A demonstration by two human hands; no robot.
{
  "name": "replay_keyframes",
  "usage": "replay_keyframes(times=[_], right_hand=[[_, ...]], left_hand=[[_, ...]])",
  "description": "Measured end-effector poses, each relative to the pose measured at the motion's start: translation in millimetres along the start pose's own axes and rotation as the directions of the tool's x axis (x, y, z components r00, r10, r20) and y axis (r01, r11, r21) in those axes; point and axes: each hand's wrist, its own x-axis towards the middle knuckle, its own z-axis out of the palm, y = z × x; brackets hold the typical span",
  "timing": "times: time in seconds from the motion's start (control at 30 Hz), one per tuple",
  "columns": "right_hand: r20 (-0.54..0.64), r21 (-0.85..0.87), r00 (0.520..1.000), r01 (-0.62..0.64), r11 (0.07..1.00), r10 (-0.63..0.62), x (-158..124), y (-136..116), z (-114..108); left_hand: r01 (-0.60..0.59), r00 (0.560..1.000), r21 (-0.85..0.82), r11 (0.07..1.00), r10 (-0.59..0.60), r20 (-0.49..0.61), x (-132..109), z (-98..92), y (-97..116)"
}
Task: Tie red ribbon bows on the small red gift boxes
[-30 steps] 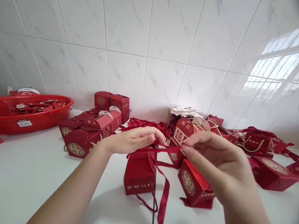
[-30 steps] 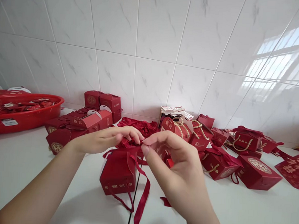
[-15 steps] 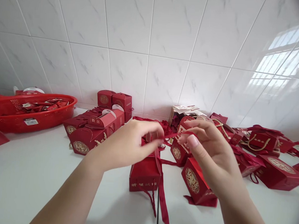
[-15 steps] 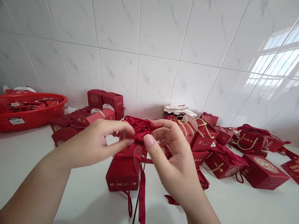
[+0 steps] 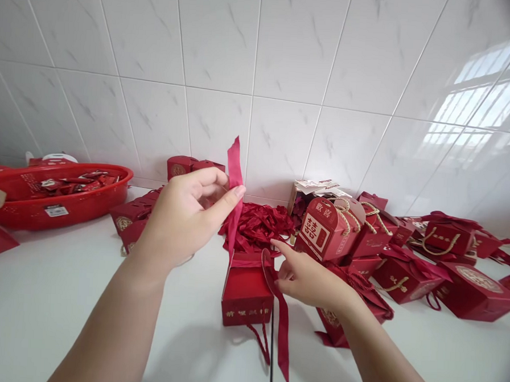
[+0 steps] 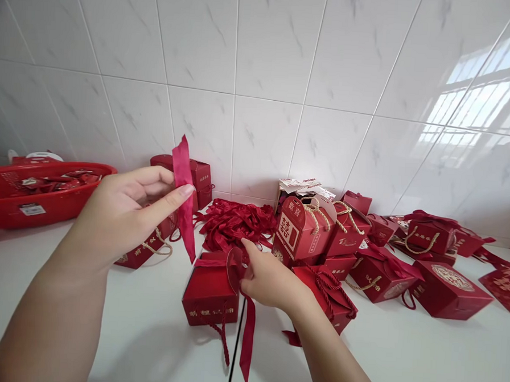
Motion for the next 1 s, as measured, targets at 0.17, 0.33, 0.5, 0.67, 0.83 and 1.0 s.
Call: replay_keyframes(times=[0.17,0.33,0.5,0.67,0.83,1.0], right_hand=[[-0.097,-0.071,0.993,-0.079,0.994,0.072,6.3,3.0,-4.3],[-0.208,0.051,0.972,-0.096,0.994,0.104,3.8,11.0,-14.8],[-0.076,0.423,0.989,-0.087,0.902,0.130,-9.8,8.0,-28.0],[-0.122,0.726,0.992,0.100,0.680,-0.015,-18.0,0.0,-40.8],[-0.267,0.830,0.964,0.235,0.505,-0.009,-12.8,7.1,-43.1],[-0.403,0.704,0.914,0.334,0.626,-0.035,-11.6,7.4,-39.2]], left_hand=[[0.110,0.992,0.027,0.994,-0.108,-0.058,1.7,-8.1,1.9],[0.176,0.972,0.380,0.908,-0.099,-0.212,4.9,-20.5,-8.2],[0.282,0.959,0.597,0.751,-0.212,-0.187,9.8,-34.1,-23.3],[0.256,0.965,0.566,0.784,-0.240,-0.104,11.7,-33.8,-29.5],[0.206,0.978,0.437,0.875,-0.169,-0.124,11.6,-27.6,-24.1],[0.152,0.979,0.191,0.970,-0.120,-0.167,9.4,-16.2,-16.8]])
